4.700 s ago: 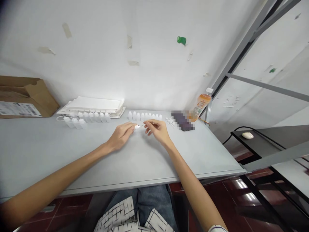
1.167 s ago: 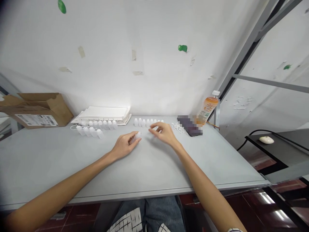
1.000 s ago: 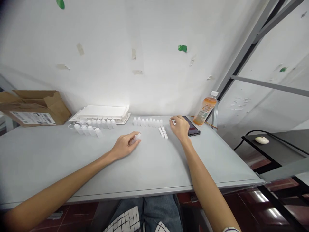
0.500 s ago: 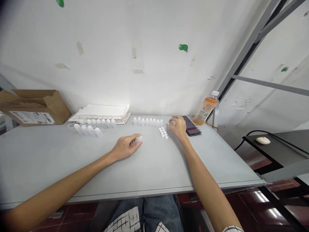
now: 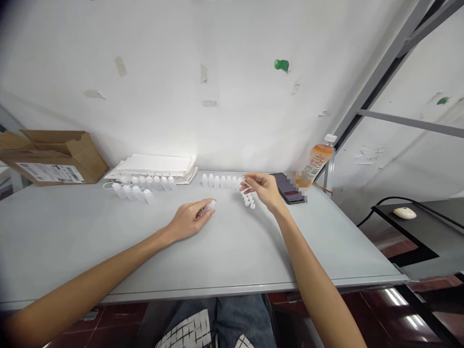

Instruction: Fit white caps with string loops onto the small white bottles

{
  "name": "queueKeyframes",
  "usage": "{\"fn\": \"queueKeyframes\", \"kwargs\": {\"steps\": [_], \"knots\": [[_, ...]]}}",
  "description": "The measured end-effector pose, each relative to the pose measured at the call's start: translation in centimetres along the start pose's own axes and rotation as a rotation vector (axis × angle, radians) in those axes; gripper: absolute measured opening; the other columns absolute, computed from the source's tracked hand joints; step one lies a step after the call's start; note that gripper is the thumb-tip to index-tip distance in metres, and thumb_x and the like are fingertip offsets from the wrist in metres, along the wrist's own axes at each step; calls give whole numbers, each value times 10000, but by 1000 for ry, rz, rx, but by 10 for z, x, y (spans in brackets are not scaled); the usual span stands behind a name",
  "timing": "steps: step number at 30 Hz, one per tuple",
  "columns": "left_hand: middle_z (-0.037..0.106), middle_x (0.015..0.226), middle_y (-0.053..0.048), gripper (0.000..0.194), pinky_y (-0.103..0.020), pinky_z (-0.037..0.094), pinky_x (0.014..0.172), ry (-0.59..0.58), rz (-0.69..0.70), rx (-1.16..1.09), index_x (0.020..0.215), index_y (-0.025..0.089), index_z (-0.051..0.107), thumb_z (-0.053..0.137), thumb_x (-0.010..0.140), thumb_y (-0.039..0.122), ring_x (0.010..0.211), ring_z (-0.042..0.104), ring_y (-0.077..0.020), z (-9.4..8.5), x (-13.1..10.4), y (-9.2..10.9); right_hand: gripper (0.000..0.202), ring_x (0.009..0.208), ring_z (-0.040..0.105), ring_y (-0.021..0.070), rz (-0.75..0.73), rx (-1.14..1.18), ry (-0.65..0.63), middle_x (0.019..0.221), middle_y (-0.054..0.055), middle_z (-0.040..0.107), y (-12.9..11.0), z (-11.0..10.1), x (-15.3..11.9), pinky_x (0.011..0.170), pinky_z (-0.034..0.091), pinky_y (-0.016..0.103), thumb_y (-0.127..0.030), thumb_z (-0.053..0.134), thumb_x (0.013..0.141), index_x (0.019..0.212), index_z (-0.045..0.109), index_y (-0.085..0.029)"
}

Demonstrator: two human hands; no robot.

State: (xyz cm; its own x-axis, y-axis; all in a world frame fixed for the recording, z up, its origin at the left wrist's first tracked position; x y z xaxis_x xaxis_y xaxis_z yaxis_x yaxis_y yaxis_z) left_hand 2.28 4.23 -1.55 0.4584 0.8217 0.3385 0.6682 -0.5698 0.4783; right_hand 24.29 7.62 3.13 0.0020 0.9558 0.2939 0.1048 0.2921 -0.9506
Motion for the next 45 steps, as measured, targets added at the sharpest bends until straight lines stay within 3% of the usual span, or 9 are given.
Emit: {"fn": "queueKeyframes", "kwargs": {"steps": [6,10,22,28,45], "knots": [[675,946,-20,400,-264,409,687,-68,52,-33,1330,250,529,332,999,358,753,598,-162,-2,0,5,328,601,649,151,124,4,-351,700,36,669,2,54,-21,609,566,320,-441,754,739,857,745,-134],[661,978,-32,403,-274,418,714,-95,62,-37,1343,246,509,307,1009,347,811,605,-176,-3,1,7,333,586,637,139,150,5,-456,704,32,664,6,77,-30,571,550,298,-452,723,763,877,759,-141],[658,900,-38,393,-260,408,644,-11,98,10,1318,199,545,376,993,342,709,577,-148,-2,1,5,293,581,644,154,143,-3,-328,669,26,643,10,77,-29,521,521,276,-426,753,718,778,696,-145],[686,893,-22,367,-251,403,631,50,65,42,1281,208,590,455,965,336,676,584,-135,-6,1,1,314,733,675,196,118,-46,-356,807,73,685,6,79,-30,560,544,289,-436,708,755,870,734,-145],[721,871,-25,456,-252,411,622,74,31,13,1359,206,532,505,929,359,660,609,-150,-4,-1,-4,308,721,653,183,128,-101,-359,872,88,719,13,82,-32,576,532,294,-404,713,743,927,770,-164]]}}
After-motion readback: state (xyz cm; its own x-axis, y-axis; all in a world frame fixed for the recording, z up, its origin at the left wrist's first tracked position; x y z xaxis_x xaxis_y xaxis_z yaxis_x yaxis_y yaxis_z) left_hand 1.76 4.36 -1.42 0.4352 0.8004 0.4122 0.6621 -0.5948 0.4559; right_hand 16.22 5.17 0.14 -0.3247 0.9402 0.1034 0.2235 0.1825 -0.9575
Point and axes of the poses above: each hand's wrist, its own x-axis towards the middle knuckle, its own z-axis out of the palm, y = z × x, the point moved 7 cm from there along x, towards the middle knuckle
